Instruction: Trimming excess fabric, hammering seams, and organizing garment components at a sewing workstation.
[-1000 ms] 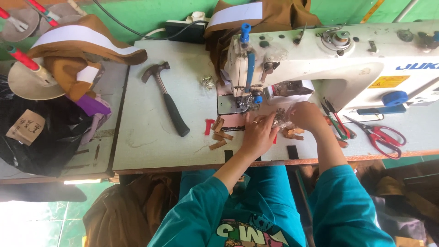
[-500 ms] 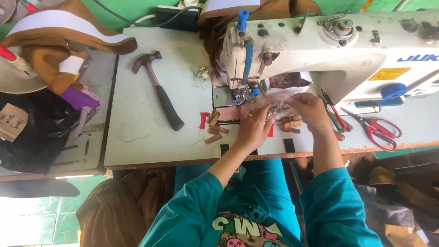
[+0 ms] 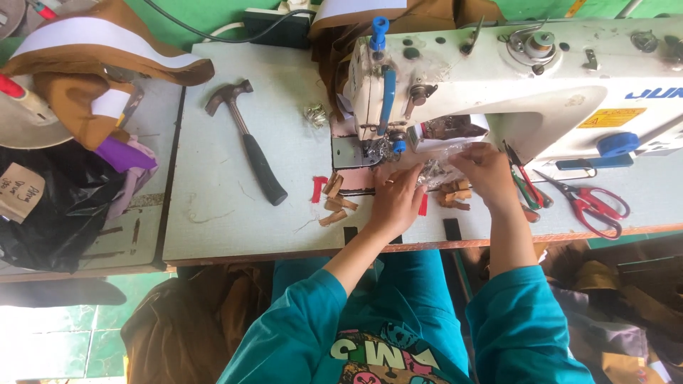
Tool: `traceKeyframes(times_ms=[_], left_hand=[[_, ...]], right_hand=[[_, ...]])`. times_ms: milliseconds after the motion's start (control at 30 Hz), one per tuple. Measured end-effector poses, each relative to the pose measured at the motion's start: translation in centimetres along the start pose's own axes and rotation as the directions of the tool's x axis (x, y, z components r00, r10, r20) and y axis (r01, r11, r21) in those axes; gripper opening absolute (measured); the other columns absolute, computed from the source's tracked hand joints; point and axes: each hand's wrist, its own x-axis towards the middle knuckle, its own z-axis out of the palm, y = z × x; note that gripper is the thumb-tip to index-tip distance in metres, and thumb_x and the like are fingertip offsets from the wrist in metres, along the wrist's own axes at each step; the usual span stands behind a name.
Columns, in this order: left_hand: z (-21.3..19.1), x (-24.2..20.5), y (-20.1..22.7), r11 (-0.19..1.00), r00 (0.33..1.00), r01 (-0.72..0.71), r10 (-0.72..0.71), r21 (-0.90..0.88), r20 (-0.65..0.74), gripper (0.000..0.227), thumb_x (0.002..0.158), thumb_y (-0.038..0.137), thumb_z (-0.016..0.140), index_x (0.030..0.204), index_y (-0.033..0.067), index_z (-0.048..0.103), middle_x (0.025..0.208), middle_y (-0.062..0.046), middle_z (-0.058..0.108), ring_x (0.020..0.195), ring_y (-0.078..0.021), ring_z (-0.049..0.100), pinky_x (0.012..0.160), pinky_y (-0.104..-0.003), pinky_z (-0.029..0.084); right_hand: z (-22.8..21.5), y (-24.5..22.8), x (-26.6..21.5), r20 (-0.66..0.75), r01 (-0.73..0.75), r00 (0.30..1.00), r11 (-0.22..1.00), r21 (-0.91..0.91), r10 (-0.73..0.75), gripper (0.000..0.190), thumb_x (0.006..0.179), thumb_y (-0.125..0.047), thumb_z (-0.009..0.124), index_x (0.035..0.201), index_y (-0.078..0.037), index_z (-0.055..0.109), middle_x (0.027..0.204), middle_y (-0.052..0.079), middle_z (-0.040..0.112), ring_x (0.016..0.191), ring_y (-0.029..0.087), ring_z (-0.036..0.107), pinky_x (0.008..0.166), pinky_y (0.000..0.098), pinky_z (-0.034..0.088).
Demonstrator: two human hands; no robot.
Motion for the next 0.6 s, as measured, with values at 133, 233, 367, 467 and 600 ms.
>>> traceKeyframes(times_ms=[133, 233, 367, 467, 600], left_hand=[[-0.7, 0.2, 0.7, 1.000, 1.000, 0.008, -0.008, 0.022, 0.007, 0.046, 0.100, 0.028, 0.059, 0.143, 0.0107, 0.054, 0.122, -0.015, 0.071, 0.115, -0.0311, 0.066, 0.114, -0.065, 0.027], [-0.9, 0.2, 0.9, 1.000, 1.000, -0.013, 0.014, 0.019, -0.021, 0.057, 0.093, 0.034, 0.065, 0.142, 0.0093, 0.053, 0.131, -0.016, 0.066, 0.117, -0.0334, 0.065, 0.112, -0.061, 0.032], [0.8, 0.1, -0.5, 0.994, 0.997, -0.048, 0.053, 0.096, -0.052, 0.062, 0.085, 0.031, 0.074, 0.140, 0.0115, 0.055, 0.125, -0.013, 0.066, 0.115, -0.0330, 0.065, 0.110, -0.058, 0.036], [1.6, 0.2, -1.0, 0.996, 0.997, -0.040, 0.045, 0.082, -0.060, 0.058, 0.089, 0.031, 0.071, 0.141, 0.0112, 0.055, 0.120, -0.012, 0.068, 0.111, -0.0317, 0.067, 0.109, -0.057, 0.035], [0.9, 0.7, -0.3, 0.995, 0.986, -0.063, 0.075, 0.082, -0.151, 0.063, 0.086, 0.023, 0.076, 0.143, 0.0090, 0.055, 0.115, -0.014, 0.072, 0.106, -0.0302, 0.070, 0.108, -0.055, 0.036]], right_hand=[[-0.4, -2.1, -0.4, 0.097, -0.057, 0.993, 0.996, -0.066, 0.063, 0.038, 0.105, -0.029, 0.066, 0.116, 0.006, 0.075, 0.124, 0.032, 0.064, 0.116, 0.047, 0.063, 0.088, 0.0542, 0.051], [-1.1, -4.1, -0.9, 0.167, -0.106, 0.978, 0.988, -0.111, 0.124, 0.056, 0.105, -0.043, 0.062, 0.123, 0.011, 0.070, 0.133, 0.034, 0.061, 0.122, 0.051, 0.059, 0.093, 0.0605, 0.050], [-2.5, -5.0, -1.2, 0.263, -0.054, 0.962, 0.996, -0.076, 0.073, 0.063, 0.093, -0.045, 0.071, 0.127, 0.008, 0.069, 0.139, 0.038, 0.055, 0.124, 0.059, 0.055, 0.095, 0.0673, 0.048], [-2.3, -4.1, -1.4, 0.324, 0.058, 0.946, 0.988, -0.142, -0.010, 0.059, 0.082, -0.015, 0.081, 0.127, 0.018, 0.063, 0.139, 0.046, 0.049, 0.121, 0.064, 0.053, 0.096, 0.0666, 0.048], [-0.9, 1.8, 0.6, 0.108, 0.304, 0.952, 0.914, -0.270, -0.286, 0.021, 0.093, -0.014, 0.080, 0.107, 0.002, 0.079, 0.109, 0.028, 0.070, 0.092, 0.046, 0.071, 0.073, 0.0461, 0.060]])
